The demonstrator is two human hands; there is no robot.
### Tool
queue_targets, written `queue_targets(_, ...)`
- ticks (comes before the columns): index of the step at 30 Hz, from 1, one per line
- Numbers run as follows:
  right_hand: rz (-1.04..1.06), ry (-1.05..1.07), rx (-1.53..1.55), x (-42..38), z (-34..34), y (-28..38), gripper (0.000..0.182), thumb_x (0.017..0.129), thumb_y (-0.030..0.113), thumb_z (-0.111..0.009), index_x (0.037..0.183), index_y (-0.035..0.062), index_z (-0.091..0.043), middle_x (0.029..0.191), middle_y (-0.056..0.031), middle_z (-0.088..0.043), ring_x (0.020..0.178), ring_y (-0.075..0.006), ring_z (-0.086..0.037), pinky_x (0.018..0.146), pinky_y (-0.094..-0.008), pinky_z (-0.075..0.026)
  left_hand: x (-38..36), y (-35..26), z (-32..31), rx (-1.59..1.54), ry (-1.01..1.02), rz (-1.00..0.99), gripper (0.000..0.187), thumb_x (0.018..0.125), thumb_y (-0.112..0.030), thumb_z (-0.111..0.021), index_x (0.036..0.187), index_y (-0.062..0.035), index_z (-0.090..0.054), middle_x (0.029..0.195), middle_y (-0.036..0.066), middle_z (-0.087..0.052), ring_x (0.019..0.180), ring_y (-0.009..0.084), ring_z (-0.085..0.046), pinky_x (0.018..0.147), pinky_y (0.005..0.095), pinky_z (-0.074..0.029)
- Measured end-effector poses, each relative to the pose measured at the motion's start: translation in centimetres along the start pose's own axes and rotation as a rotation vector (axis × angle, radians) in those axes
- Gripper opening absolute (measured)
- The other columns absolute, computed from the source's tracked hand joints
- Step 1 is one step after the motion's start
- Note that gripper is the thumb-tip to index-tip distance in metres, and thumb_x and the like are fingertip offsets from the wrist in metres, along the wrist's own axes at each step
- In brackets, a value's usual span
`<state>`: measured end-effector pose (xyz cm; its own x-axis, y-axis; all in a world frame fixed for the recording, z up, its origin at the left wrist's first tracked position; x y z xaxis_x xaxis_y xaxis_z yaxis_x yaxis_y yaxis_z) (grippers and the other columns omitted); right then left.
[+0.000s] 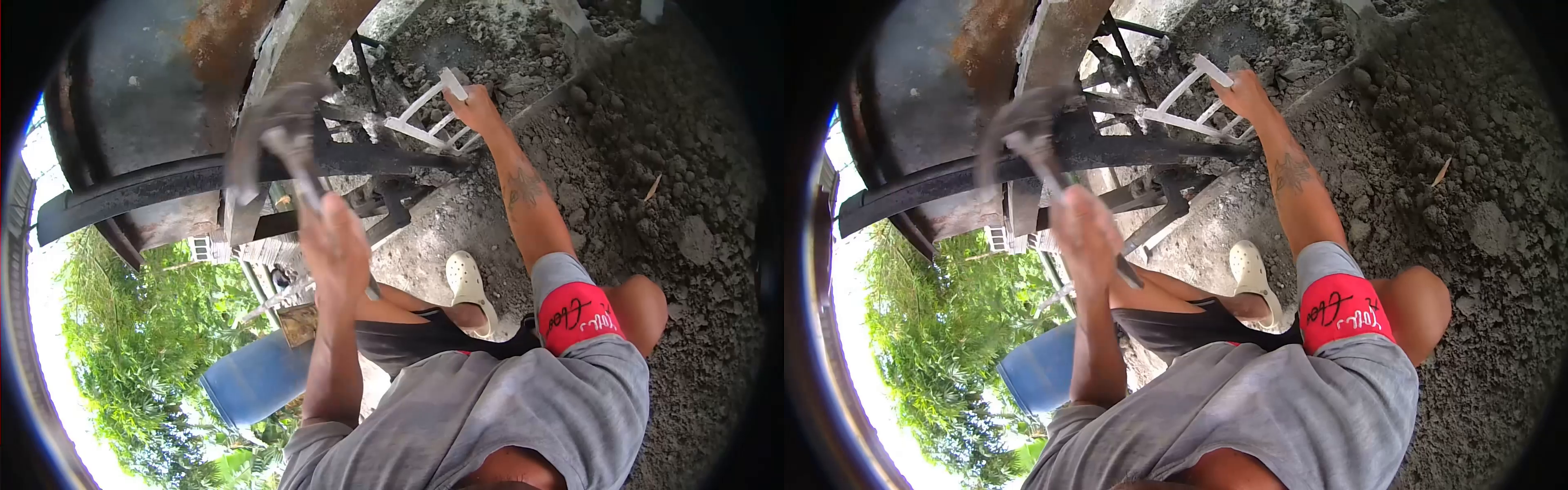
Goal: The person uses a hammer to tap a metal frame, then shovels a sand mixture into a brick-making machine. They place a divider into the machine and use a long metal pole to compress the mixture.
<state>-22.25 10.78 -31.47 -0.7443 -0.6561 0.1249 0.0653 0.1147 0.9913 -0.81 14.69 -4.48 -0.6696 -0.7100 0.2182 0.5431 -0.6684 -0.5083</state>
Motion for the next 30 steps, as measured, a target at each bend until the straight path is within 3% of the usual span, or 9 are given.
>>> queue_targets(2,0.075,0.007,0.068,-1.1,-0.7,0.4,0.019,0.077,0.017,-0.06,0.073,-0.0007,-0.064,0.049,-0.0135,-0.052,0.039,-0.0233,-0.042,0.043,-0.0365,-0.037,-0.5,1.7,-1.3,0.291,0.204,0.043,0.037,0.093,-0.043,-0.035,0.078,-0.0106,-0.043,0.052,-0.005,-0.037,0.037,0.0026,-0.033,0.03,0.0182,-0.027)
queue_targets(4,0.341,-0.025,-0.038,-0.6,-2.4,-0.8,0.015,0.074,0.013,-0.058,0.069,-0.0013,-0.062,0.053,-0.0157,-0.054,0.044,-0.0289,-0.047,0.047,-0.0372,-0.039,-0.7,-0.9,-0.4,-0.237,0.304,0.617,0.036,0.093,-0.042,-0.034,0.079,-0.0108,-0.042,0.054,-0.004,-0.037,0.037,0.003,-0.032,0.03,0.0176,-0.024)
queue_targets(12,0.097,0.057,0.023,0.2,-1.2,-0.4,0.024,0.079,0.018,-0.06,0.069,-0.0036,-0.061,0.051,-0.0132,-0.051,0.041,-0.0214,-0.039,0.043,-0.0371,-0.034,0.2,-4.0,4.1,-0.679,-0.109,-0.206,0.036,0.092,-0.044,-0.034,0.082,-0.0111,-0.041,0.057,-0.002,-0.039,0.034,0.0038,-0.028,0.026,0.0161,-0.023)
queue_targets(14,0.12,0.036,0.019,0.2,-1.2,-0.3,0.026,0.081,0.019,-0.06,0.069,-0.0043,-0.06,0.049,-0.0109,-0.05,0.04,-0.0166,-0.039,0.042,-0.0363,-0.032,-1.2,1.0,0.3,0.103,-0.075,0.06,0.043,0.091,-0.05,-0.033,0.08,-0.0096,-0.044,0.058,-0.001,-0.041,0.043,0.005,-0.036,0.034,0.0204,-0.03)
queue_targets(15,0.171,0.094,-0.027,0.0,-1.4,0.0,0.026,0.081,0.018,-0.06,0.068,-0.0041,-0.06,0.048,-0.0108,-0.049,0.04,-0.0166,-0.038,0.042,-0.0359,-0.031,-1.1,2.5,-1.7,0.241,0.229,0.33,0.045,0.091,-0.05,-0.032,0.078,-0.008,-0.044,0.059,-0.001,-0.04,0.048,0.0054,-0.04,0.037,0.0212,-0.031)
queue_targets(16,0.228,0.149,-0.076,0.0,-1.4,0.4,0.025,0.08,0.018,-0.059,0.068,-0.0038,-0.06,0.047,-0.0107,-0.049,0.04,-0.0167,-0.038,0.041,-0.0354,-0.031,-1.3,2.0,-2.3,0.245,0.128,0.169,0.041,0.092,-0.045,-0.034,0.076,-0.0079,-0.042,0.058,-0.002,-0.038,0.043,0.005,-0.036,0.035,0.0211,-0.028)
queue_targets(18,0.259,0.092,-0.078,-0.3,-1.4,0.8,0.019,0.074,0.015,-0.059,0.069,-0.0026,-0.061,0.056,-0.0179,-0.055,0.043,-0.0325,-0.045,0.044,-0.0392,-0.037,-1.5,1.5,-1.1,-0.35,0.229,0.652,0.039,0.094,-0.041,-0.034,0.076,-0.0074,-0.043,0.054,-0.003,-0.038,0.042,0.0054,-0.034,0.035,0.0225,-0.027)
queue_targets(24,0.075,0.033,-0.042,-0.4,0.0,0.2,0.025,0.078,0.02,-0.059,0.066,-0.0026,-0.06,0.049,-0.0117,-0.05,0.039,-0.0218,-0.04,0.042,-0.0366,-0.032,-0.9,-3.8,4.6,-0.676,-0.197,-0.069,0.039,0.091,-0.046,-0.038,0.082,-0.0089,-0.039,0.053,0.0,-0.036,0.036,0.0042,-0.031,0.028,0.0183,-0.025)
queue_targets(30,0.138,-0.044,-0.073,0.5,1.1,0.9,0.022,0.077,0.019,-0.061,0.07,-0.0015,-0.061,0.049,-0.0114,-0.05,0.042,-0.0217,-0.044,0.045,-0.0373,-0.035,-2.7,-1.9,2.6,-0.578,-0.063,0.194,0.046,0.089,-0.05,-0.038,0.081,-0.0038,-0.038,0.051,0.001,-0.037,0.036,0.0059,-0.032,0.031,0.0201,-0.025)
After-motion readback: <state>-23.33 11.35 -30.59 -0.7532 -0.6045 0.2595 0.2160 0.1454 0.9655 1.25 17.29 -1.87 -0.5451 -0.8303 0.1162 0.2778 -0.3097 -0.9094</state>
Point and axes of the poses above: each hand's wrist, its own x-axis towards the middle knuckle, its own z-axis out of the back of the hand, y = z × x, the point moved 1 cm from there along x, towards the middle knuckle
